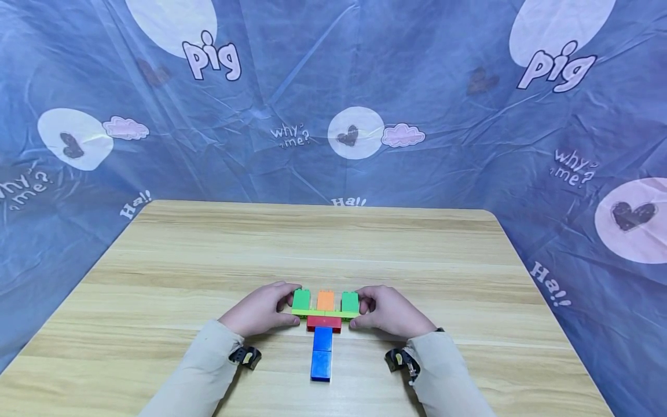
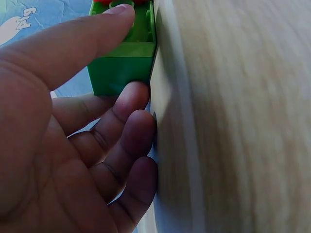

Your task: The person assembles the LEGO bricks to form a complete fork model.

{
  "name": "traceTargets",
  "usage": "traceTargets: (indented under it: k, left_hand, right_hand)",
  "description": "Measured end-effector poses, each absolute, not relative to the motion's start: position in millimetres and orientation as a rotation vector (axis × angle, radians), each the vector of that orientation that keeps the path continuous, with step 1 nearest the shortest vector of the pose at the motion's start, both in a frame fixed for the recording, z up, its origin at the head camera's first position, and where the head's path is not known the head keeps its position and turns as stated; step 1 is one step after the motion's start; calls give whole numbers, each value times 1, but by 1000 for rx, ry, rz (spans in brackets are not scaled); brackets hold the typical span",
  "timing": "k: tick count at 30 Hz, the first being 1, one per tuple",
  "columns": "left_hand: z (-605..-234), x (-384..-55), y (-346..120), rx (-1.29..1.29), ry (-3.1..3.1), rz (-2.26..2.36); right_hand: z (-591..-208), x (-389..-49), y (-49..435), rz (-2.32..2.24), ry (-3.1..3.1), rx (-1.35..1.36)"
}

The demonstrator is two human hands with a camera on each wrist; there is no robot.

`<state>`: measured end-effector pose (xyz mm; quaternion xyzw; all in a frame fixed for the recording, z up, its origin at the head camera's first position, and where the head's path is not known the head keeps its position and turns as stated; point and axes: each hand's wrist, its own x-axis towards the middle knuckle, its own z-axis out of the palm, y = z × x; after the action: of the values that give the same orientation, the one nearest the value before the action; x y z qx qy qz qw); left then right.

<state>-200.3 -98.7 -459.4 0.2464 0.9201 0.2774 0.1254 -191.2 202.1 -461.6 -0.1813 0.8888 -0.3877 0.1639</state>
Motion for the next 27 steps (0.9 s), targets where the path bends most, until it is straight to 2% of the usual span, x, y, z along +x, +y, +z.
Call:
traceTargets:
  k: [27]
  left_hand:
    - [-461,-208,-102,744,2665,882]
  right_hand:
    - [-460,-192,191,-1033,2604,-545]
